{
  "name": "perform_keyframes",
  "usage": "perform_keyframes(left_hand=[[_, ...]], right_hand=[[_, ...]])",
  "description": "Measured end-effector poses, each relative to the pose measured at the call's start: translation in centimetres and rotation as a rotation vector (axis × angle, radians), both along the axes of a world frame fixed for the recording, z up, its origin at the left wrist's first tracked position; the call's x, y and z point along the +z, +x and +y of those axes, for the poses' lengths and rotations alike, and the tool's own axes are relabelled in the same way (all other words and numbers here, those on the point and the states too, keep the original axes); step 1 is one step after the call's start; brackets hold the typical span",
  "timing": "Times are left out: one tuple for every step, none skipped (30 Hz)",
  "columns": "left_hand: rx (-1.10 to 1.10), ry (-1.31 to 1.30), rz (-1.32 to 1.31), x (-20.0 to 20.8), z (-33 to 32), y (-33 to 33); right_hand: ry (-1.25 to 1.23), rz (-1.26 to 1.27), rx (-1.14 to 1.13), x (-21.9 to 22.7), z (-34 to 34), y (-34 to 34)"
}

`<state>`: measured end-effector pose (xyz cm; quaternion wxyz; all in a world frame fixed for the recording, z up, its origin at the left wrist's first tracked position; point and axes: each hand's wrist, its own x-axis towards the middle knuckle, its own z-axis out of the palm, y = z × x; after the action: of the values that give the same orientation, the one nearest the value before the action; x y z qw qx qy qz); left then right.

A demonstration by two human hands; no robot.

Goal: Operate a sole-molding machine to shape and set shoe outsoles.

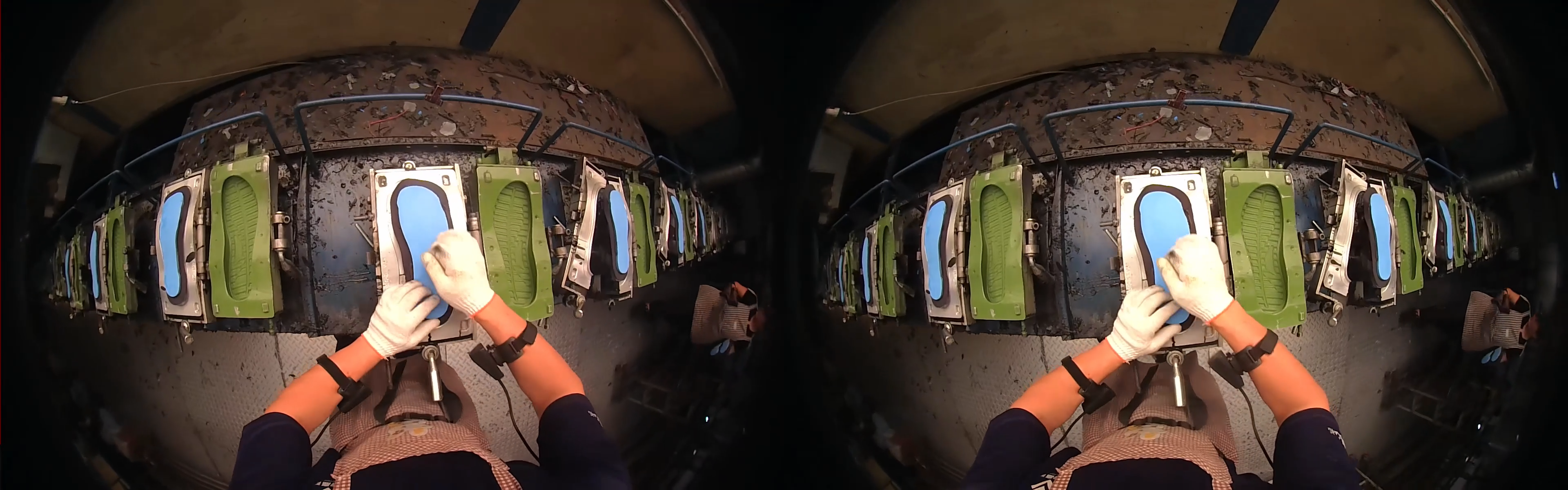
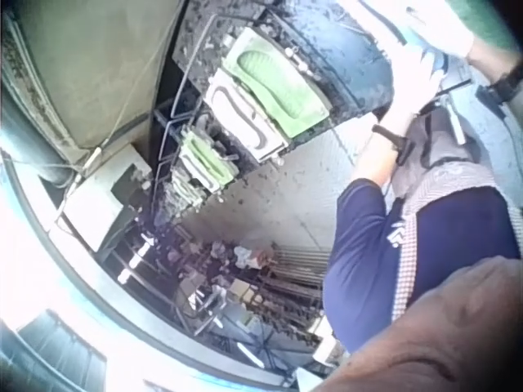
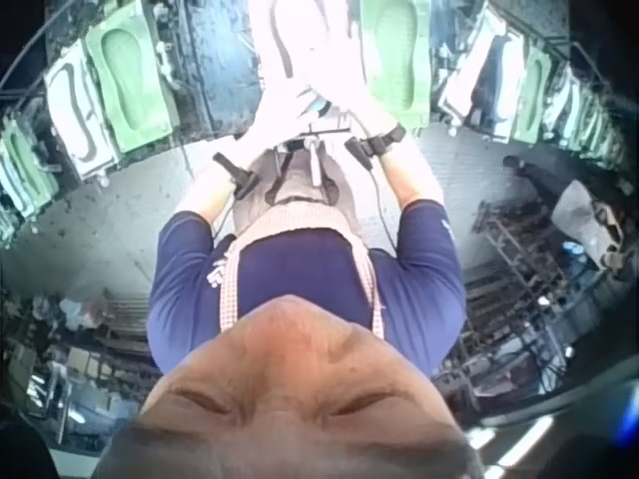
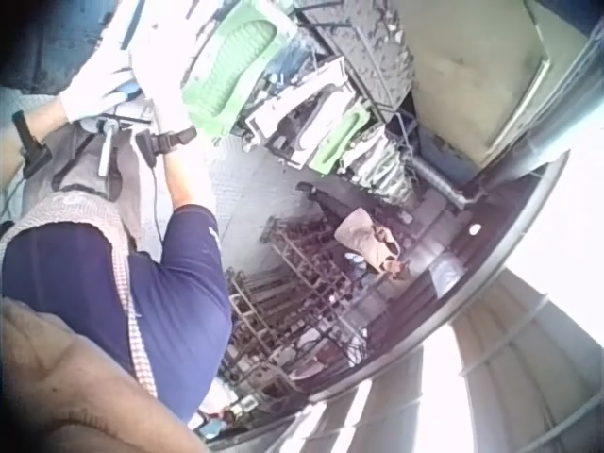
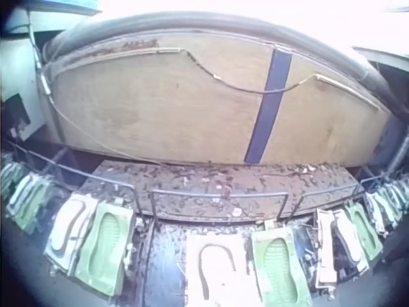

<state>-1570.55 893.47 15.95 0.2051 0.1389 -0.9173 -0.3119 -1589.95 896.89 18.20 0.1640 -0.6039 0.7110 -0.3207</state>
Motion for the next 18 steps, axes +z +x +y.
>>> perform_keyframes(left_hand=[[-0.015, -0.009, 0.023, -0.1, 0.2, -0.8], [-0.022, -0.020, 0.037, -0.4, 0.2, -1.1], [-0.012, -0.022, 0.051, -0.8, 0.4, -1.2], [0.030, -0.038, 0.039, -1.0, 0.3, -1.2], [0.016, -0.028, 0.033, -1.2, 0.1, -0.8], [0.010, -0.021, 0.026, -1.2, -0.3, -0.6], [0.012, -0.012, 0.026, -1.4, -0.3, -0.3], [0.003, 0.005, 0.027, -1.5, 0.0, 0.2], [-0.008, 0.022, 0.029, -1.2, 0.0, 0.3], [-0.006, 0.031, 0.030, -1.2, -0.3, 0.3], [0.012, 0.015, 0.047, -1.3, -0.8, 0.2], [0.027, -0.005, 0.066, -1.3, -1.2, 0.1], [0.033, -0.003, 0.079, -1.1, -1.0, 0.1], [0.032, -0.003, 0.078, -1.2, -1.0, 0.0], [0.022, -0.013, 0.080, -1.3, -0.9, 0.0], [0.008, -0.023, 0.081, -1.3, -0.8, 0.0], [-0.012, -0.034, 0.074, -1.5, -0.8, -0.2], [-0.059, -0.048, 0.042, -2.0, -0.7, -0.2]], right_hand=[[-0.221, 0.199, -0.039, -1.0, -2.8, -0.5], [-0.195, 0.332, -0.106, -1.3, -6.1, -0.3], [-0.038, 0.325, -0.103, -1.7, -8.5, -0.3], [0.122, 0.311, -0.100, -2.3, -9.7, 0.2], [0.134, 0.311, -0.106, -2.6, -9.7, 0.6], [0.118, 0.291, -0.104, -2.7, -9.9, 0.6], [0.103, 0.272, -0.101, -2.8, -10.1, 0.7], [0.111, 0.273, -0.098, -2.9, -10.4, 1.0], [0.112, 0.298, -0.098, -2.8, -10.6, 1.1], [0.113, 0.323, -0.097, -2.7, -10.7, 1.2], [0.112, 0.346, -0.094, -2.6, -10.8, 1.4], [0.115, 0.348, -0.094, -2.7, -11.1, 1.6], [0.211, 0.391, -0.092, -2.8, -11.3, 1.9], [0.307, 0.432, -0.091, -2.9, -11.4, 2.1], [0.295, 0.468, -0.112, -2.8, -11.4, 2.4], [0.297, 0.459, -0.112, -2.7, -11.3, 2.2], [0.269, 0.383, -0.099, -2.5, -11.2, 1.5], [0.247, 0.304, -0.095, -2.4, -11.0, 0.8]])
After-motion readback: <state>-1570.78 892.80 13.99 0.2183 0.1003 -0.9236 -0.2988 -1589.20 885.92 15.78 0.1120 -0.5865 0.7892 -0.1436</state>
